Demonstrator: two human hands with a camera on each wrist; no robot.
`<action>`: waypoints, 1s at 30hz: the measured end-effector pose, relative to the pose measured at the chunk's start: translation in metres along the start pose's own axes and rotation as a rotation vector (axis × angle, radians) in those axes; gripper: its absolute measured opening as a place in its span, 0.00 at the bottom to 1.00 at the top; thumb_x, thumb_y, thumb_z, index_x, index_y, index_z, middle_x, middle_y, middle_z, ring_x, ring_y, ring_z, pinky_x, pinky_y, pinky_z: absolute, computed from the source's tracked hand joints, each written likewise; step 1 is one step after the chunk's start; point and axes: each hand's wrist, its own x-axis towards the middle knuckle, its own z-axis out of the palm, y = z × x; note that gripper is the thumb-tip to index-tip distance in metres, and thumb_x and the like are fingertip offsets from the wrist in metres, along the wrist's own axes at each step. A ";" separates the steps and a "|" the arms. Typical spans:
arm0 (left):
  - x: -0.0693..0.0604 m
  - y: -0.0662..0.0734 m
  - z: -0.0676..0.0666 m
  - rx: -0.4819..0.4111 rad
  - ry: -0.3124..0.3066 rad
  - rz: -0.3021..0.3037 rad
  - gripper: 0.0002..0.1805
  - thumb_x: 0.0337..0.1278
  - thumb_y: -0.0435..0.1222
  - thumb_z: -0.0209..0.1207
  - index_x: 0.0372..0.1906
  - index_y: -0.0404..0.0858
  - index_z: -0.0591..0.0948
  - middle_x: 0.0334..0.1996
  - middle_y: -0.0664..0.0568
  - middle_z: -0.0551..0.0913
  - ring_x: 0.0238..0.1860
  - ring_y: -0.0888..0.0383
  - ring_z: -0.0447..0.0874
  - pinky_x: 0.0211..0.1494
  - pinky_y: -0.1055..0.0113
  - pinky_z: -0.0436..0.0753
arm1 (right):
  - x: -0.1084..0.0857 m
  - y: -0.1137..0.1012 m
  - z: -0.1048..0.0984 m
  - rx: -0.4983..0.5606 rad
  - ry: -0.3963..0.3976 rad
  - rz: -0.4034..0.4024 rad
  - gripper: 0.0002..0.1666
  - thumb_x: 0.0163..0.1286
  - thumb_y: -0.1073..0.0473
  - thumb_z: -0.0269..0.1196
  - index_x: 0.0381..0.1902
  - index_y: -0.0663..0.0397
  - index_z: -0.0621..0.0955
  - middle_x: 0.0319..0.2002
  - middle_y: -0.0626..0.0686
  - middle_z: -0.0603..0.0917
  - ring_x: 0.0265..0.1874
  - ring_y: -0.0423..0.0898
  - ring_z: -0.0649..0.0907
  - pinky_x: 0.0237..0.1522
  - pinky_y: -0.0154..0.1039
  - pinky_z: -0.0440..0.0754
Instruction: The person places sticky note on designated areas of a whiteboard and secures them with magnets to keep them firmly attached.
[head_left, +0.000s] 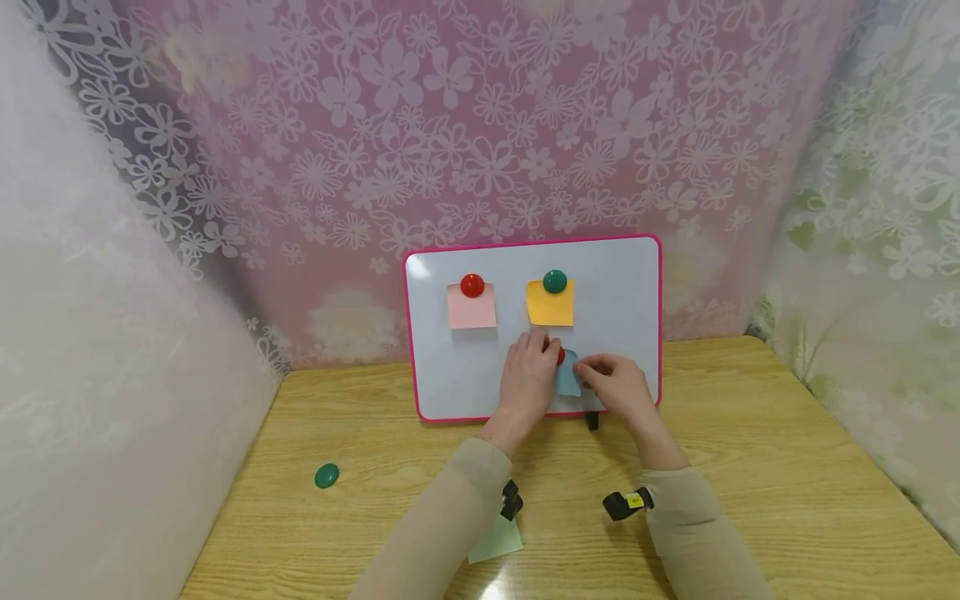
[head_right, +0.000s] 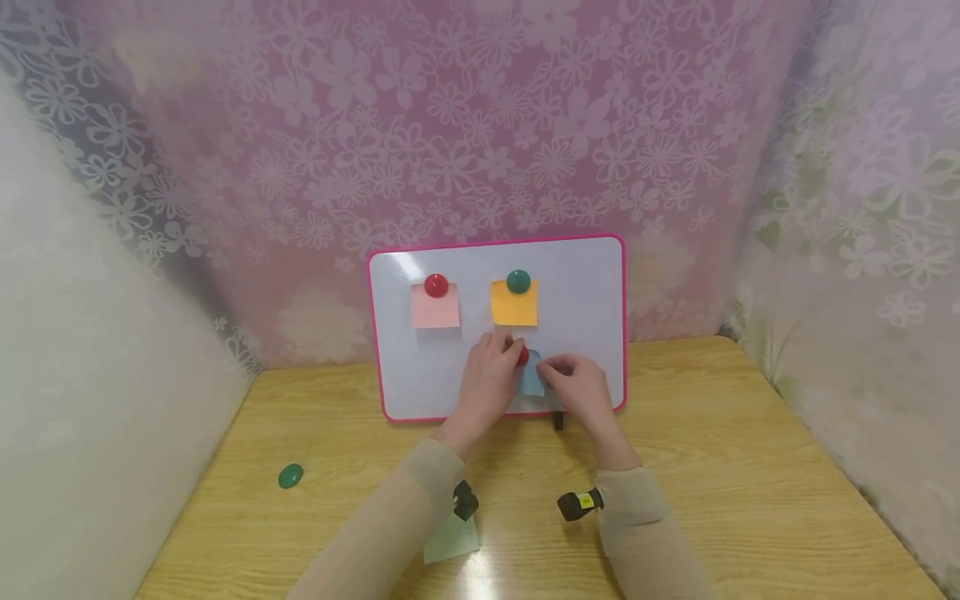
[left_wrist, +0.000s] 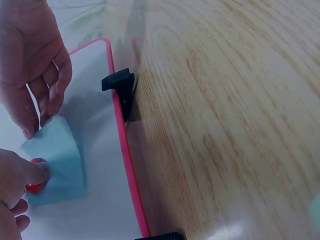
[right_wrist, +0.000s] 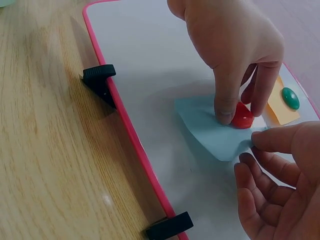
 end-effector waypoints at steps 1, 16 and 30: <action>0.000 0.000 0.000 0.002 -0.002 -0.001 0.17 0.73 0.36 0.69 0.63 0.42 0.88 0.49 0.52 0.79 0.45 0.56 0.74 0.46 0.69 0.79 | 0.000 0.000 0.000 0.001 0.001 -0.001 0.25 0.80 0.46 0.64 0.58 0.63 0.87 0.49 0.60 0.90 0.48 0.57 0.88 0.52 0.51 0.86; -0.004 -0.003 0.005 -0.010 0.055 0.013 0.15 0.71 0.36 0.70 0.59 0.44 0.90 0.46 0.52 0.79 0.43 0.55 0.74 0.44 0.67 0.79 | -0.003 -0.001 -0.005 -0.018 0.008 0.002 0.25 0.81 0.46 0.64 0.59 0.62 0.86 0.51 0.61 0.90 0.48 0.56 0.88 0.50 0.49 0.85; -0.019 -0.013 0.002 -0.110 0.081 0.049 0.16 0.66 0.41 0.74 0.56 0.46 0.89 0.51 0.53 0.82 0.52 0.56 0.79 0.54 0.66 0.83 | -0.008 0.001 -0.006 -0.125 0.011 -0.066 0.23 0.79 0.46 0.66 0.55 0.60 0.87 0.43 0.57 0.90 0.42 0.52 0.87 0.40 0.43 0.82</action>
